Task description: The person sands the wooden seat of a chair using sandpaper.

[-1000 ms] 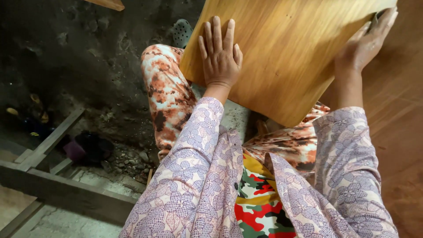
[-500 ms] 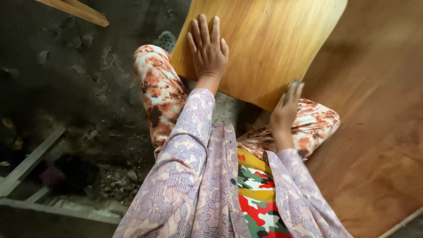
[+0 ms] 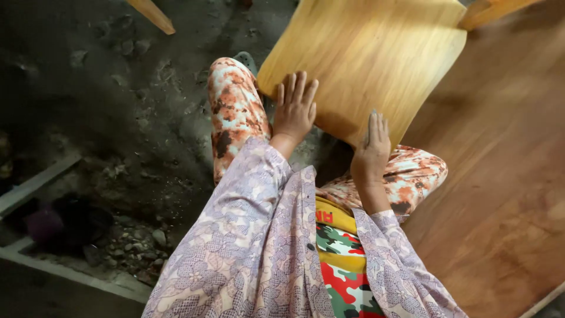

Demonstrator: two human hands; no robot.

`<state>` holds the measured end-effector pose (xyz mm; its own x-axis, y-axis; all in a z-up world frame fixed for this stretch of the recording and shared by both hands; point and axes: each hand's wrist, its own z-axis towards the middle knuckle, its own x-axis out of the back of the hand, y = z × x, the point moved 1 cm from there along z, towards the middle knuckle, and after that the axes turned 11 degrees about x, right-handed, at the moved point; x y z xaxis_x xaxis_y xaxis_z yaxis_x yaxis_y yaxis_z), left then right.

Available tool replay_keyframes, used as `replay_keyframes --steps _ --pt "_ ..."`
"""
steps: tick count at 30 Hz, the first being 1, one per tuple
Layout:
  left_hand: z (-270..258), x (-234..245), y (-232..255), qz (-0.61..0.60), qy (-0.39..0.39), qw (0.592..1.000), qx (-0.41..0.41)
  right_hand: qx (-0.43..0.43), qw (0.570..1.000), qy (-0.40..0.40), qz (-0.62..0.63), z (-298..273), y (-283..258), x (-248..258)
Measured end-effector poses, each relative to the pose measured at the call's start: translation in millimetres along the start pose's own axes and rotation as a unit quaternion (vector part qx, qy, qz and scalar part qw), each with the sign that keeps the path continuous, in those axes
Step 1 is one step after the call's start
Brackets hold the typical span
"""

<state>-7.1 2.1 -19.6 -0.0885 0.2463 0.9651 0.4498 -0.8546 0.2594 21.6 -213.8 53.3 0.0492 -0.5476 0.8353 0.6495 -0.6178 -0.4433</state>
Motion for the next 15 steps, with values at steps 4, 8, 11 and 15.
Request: replay_keyframes --steps 4,8,11,15 --pt "-0.4 1.4 -8.7 -0.044 -0.003 0.999 0.004 0.065 0.995 -0.033 -0.066 -8.4 -3.9 -38.9" --pt "1.9 6.6 -19.0 -0.041 -0.011 0.999 0.018 0.085 0.975 -0.174 -0.107 -18.9 -2.6 -72.2" --pt "9.7 10.7 -22.4 -0.037 -0.018 0.999 0.029 0.088 0.968 -0.199 -0.122 9.0 9.0 -76.5" --pt "29.8 23.9 -26.2 -0.016 -0.037 0.999 0.026 0.160 0.973 -0.136 -0.094 83.8 30.8 -76.8"
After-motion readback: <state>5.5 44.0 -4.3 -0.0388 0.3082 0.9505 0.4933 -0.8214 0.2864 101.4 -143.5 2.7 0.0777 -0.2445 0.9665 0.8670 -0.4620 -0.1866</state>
